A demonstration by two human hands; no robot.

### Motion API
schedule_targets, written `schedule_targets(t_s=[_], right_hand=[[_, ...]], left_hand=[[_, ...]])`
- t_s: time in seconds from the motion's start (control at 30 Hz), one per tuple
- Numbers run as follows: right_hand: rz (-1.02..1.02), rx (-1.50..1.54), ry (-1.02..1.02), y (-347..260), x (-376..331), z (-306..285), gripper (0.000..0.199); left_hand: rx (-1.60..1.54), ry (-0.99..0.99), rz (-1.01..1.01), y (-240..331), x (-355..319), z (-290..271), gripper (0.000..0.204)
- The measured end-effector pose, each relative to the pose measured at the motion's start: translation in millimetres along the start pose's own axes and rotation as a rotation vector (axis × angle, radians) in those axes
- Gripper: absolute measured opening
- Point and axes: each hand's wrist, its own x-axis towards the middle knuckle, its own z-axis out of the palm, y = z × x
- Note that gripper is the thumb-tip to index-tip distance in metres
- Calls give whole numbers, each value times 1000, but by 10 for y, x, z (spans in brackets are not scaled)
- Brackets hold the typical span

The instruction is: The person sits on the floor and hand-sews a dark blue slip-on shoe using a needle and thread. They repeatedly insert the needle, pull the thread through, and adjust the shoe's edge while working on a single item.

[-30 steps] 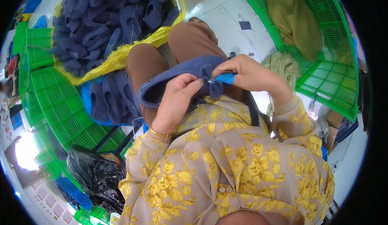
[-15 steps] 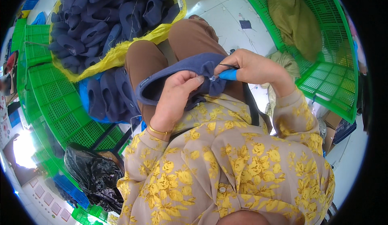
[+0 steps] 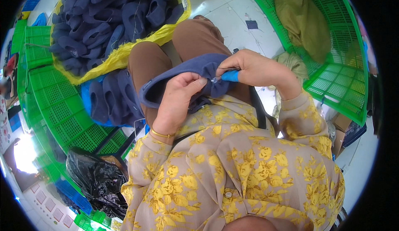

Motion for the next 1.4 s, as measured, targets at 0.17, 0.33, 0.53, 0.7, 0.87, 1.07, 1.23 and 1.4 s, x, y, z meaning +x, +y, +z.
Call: schedule_targets(t_s=[0.17, 0.33, 0.53, 0.7, 0.87, 1.07, 1.23, 1.4], right_hand=[[-46, 115, 18, 47, -30, -4, 18], [-90, 139, 34, 74, -23, 15, 17], [6, -1, 118, -3, -9, 103, 15], [19, -32, 317, -20, -38, 212, 17], [56, -181, 397, -110, -6, 310, 25], [161, -191, 467, -202, 50, 384, 37], [171, -137, 439, -263, 111, 452, 38], [13, -213, 461, -308, -21, 301, 30]], left_hand=[[14, -32, 1, -7, 34, -10, 7], [64, -41, -9, 28, 37, 49, 8], [27, -2, -3, -40, 71, 45, 8], [-22, 11, -24, -55, 78, 36, 7], [-26, -1, 1, -112, 91, -20, 8], [-54, 14, -8, -86, 71, 17, 8], [-72, -2, 14, -202, 129, -59, 7], [-84, -1, 37, -195, 124, -41, 6]])
